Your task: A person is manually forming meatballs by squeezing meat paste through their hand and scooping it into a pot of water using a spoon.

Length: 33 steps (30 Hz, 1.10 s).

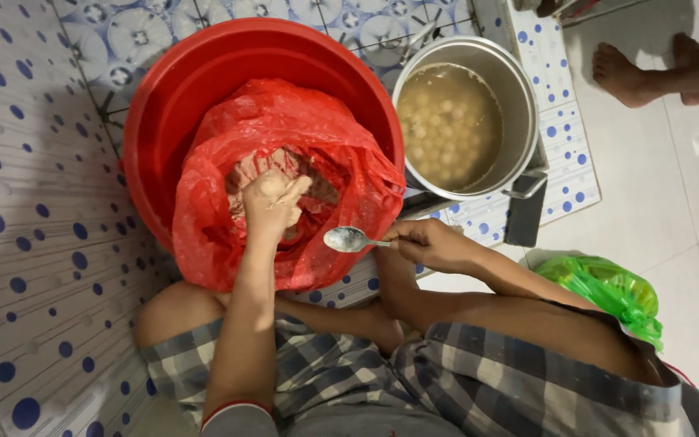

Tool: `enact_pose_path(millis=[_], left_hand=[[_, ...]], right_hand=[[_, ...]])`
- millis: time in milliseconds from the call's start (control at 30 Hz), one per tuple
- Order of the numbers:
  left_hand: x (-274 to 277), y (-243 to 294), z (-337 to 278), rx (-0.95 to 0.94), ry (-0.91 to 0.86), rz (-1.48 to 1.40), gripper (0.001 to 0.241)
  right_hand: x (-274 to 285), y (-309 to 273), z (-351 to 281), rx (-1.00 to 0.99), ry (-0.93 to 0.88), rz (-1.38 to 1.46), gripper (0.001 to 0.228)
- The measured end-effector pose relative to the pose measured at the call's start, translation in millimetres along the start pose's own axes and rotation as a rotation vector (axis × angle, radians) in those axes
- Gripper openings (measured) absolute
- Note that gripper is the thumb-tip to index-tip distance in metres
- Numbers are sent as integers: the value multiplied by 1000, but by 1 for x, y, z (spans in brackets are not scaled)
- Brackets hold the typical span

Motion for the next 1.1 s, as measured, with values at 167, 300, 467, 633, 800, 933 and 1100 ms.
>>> enact_pose_path(millis=[167,300,467,633,800,933,1100], left_hand=[[-7,13,2,-144,-114,329,21],[-7,17,2,-121,-57,155,7],[-7,10,3,13,-52,25,29],[10,-29,20,-49,54,214,22],[18,-22,17,-119,106,294,16],[30,-93,59,185,-144,-185,11],[-4,11,4,-106,-139,-100,15]], right_hand=[[0,0,1,-21,-4,-9,21],[-1,-3,0,-35,-6,-13,23],[-3,-7,0,-10,2,-12,22],[-3,-3,0,-8,1,-12,23],[-2,-1,1,-8,-6,8,22],[-3,-5,-1,-1,-5,29,21],[-1,-4,1,16,-2,14,20]])
Point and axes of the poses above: each hand's wrist, its own z-axis towards the middle knuckle, its own x-axis out of the back of the hand, y = z × x, the point moved 6 cm from there along z, towards the middle knuckle
